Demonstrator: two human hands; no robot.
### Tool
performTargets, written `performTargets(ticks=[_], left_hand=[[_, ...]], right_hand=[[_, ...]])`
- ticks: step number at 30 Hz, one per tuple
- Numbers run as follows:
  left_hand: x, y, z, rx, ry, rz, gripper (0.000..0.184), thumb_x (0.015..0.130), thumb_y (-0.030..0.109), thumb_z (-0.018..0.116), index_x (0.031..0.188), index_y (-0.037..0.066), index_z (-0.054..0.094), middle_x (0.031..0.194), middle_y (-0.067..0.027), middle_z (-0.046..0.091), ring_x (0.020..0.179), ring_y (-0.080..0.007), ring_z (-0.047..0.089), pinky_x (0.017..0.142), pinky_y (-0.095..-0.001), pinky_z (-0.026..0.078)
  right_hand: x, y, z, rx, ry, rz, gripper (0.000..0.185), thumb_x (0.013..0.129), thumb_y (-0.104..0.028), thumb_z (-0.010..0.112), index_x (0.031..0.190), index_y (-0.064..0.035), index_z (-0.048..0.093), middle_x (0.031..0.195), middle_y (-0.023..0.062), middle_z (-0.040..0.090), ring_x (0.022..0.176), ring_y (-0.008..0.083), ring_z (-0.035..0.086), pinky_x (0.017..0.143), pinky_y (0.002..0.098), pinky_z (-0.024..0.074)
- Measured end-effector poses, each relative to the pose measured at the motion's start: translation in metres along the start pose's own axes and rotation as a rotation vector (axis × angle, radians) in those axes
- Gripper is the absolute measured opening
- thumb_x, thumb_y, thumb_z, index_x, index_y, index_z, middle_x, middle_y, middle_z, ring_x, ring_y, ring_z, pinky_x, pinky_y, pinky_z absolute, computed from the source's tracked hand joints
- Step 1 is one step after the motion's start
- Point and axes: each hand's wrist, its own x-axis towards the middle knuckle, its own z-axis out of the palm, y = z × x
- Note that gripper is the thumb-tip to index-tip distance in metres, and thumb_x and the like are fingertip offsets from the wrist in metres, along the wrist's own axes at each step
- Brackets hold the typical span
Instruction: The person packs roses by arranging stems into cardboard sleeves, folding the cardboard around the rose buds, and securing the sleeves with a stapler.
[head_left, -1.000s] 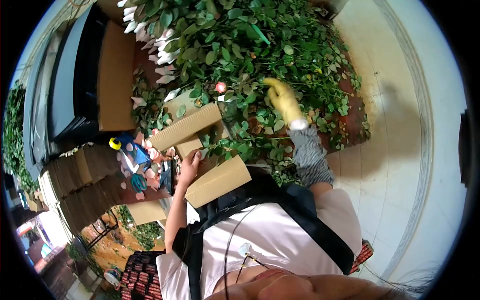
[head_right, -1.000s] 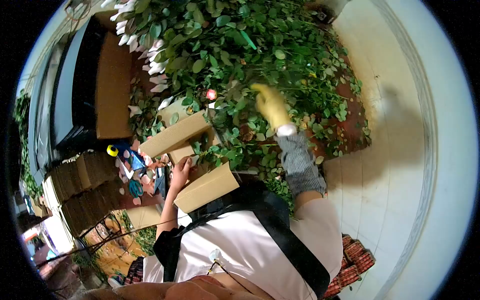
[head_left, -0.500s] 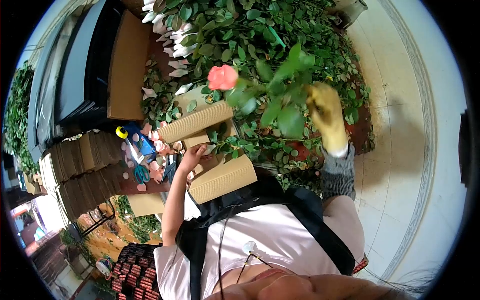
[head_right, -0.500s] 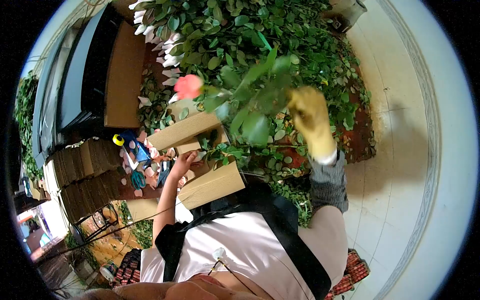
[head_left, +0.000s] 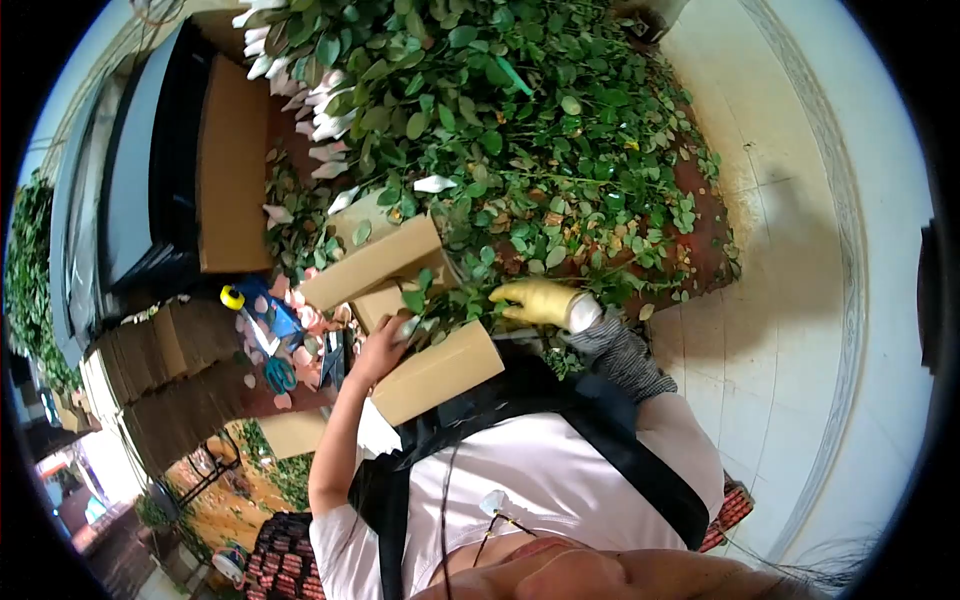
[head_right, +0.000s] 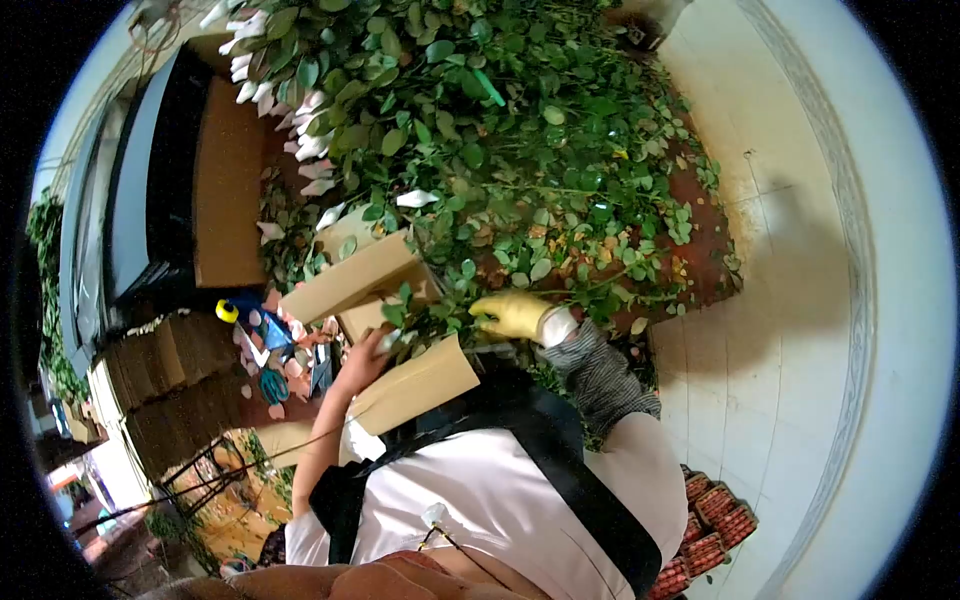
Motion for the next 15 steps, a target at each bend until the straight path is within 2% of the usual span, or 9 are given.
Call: performTargets(ticks=[1,3,5,6,9,10,11,13,15], left_hand=[[-0.005,0.000,0.000,-0.037,0.035,0.001,0.046,0.088,0.011,0.067,0.132,0.010,0.054,0.126,-0.0194,0.056,0.113,-0.0433,0.057,0.094,-0.0426,0.049],[-0.008,0.008,-0.006,-0.046,0.068,0.052,0.048,0.089,0.010,0.067,0.135,0.011,0.053,0.127,-0.0202,0.055,0.113,-0.0440,0.057,0.094,-0.0430,0.049],[-0.008,0.020,-0.018,-0.126,-0.003,0.012,0.050,0.089,0.008,0.065,0.137,0.011,0.052,0.130,-0.0202,0.053,0.115,-0.0435,0.055,0.095,-0.0437,0.048],[-0.004,0.013,-0.023,0.088,-0.030,0.203,0.053,0.087,0.005,0.065,0.138,0.012,0.053,0.132,-0.0199,0.051,0.117,-0.0421,0.054,0.096,-0.0433,0.048],[0.002,0.004,-0.035,0.896,-0.077,0.379,0.039,0.091,0.020,0.061,0.129,0.018,0.062,0.135,-0.0135,0.051,0.123,-0.0319,0.050,0.104,-0.0457,0.042],[0.006,-0.012,-0.030,0.988,-0.019,0.373,0.032,0.093,0.028,0.058,0.122,0.020,0.066,0.134,-0.0105,0.051,0.123,-0.0292,0.049,0.106,-0.0469,0.039],[0.009,-0.011,-0.035,0.965,-0.041,0.425,0.029,0.090,0.029,0.063,0.116,0.018,0.068,0.131,-0.0101,0.053,0.119,-0.0292,0.050,0.105,-0.0458,0.040],[0.018,0.003,-0.042,0.775,-0.120,0.337,0.031,0.082,0.029,0.073,0.109,0.014,0.071,0.131,-0.0131,0.053,0.117,-0.0331,0.051,0.100,-0.0456,0.043],[0.020,0.011,-0.037,0.551,-0.064,0.309,0.029,0.080,0.026,0.074,0.105,0.011,0.072,0.125,-0.0145,0.054,0.112,-0.0349,0.053,0.095,-0.0453,0.046]], right_hand=[[-0.003,-0.010,-0.030,0.145,0.054,-0.011,0.038,0.093,-0.026,0.066,0.130,-0.0149,0.062,0.125,0.0110,0.067,0.110,0.0272,0.065,0.094,0.0422,0.0535],[0.004,-0.021,-0.087,0.284,0.186,0.218,0.043,0.095,-0.021,0.064,0.136,-0.0140,0.056,0.133,0.0147,0.061,0.113,0.0306,0.064,0.100,0.0414,0.0508],[0.026,0.004,-0.102,0.232,0.561,0.185,0.043,0.096,-0.017,0.061,0.139,-0.0142,0.053,0.138,0.0153,0.058,0.117,0.0305,0.062,0.102,0.0425,0.0495],[0.042,0.035,-0.102,-0.084,0.649,0.270,0.044,0.095,-0.014,0.060,0.139,-0.0141,0.053,0.140,0.0143,0.056,0.121,0.0295,0.060,0.102,0.0429,0.0491],[0.065,0.097,-0.094,-0.937,0.745,0.458,0.044,0.091,-0.010,0.060,0.135,-0.0113,0.056,0.134,0.0132,0.061,0.121,0.0296,0.061,0.099,0.0440,0.0505],[0.070,0.128,-0.087,-0.888,0.739,0.386,0.034,0.088,-0.010,0.059,0.122,-0.0101,0.065,0.122,0.0131,0.068,0.113,0.0301,0.064,0.096,0.0414,0.0516],[0.077,0.158,-0.087,-0.755,0.738,0.327,0.023,0.088,-0.011,0.058,0.107,-0.0096,0.071,0.109,0.0118,0.072,0.101,0.0294,0.068,0.089,0.0391,0.0539],[0.076,0.125,-0.117,-0.684,0.678,0.536,0.021,0.086,-0.010,0.059,0.102,-0.0093,0.073,0.102,0.0126,0.073,0.093,0.0279,0.070,0.081,0.0380,0.0556],[0.048,0.105,-0.141,-0.636,1.011,0.360,0.024,0.083,-0.003,0.060,0.105,-0.0064,0.071,0.096,0.0145,0.072,0.084,0.0295,0.070,0.076,0.0399,0.0561]])
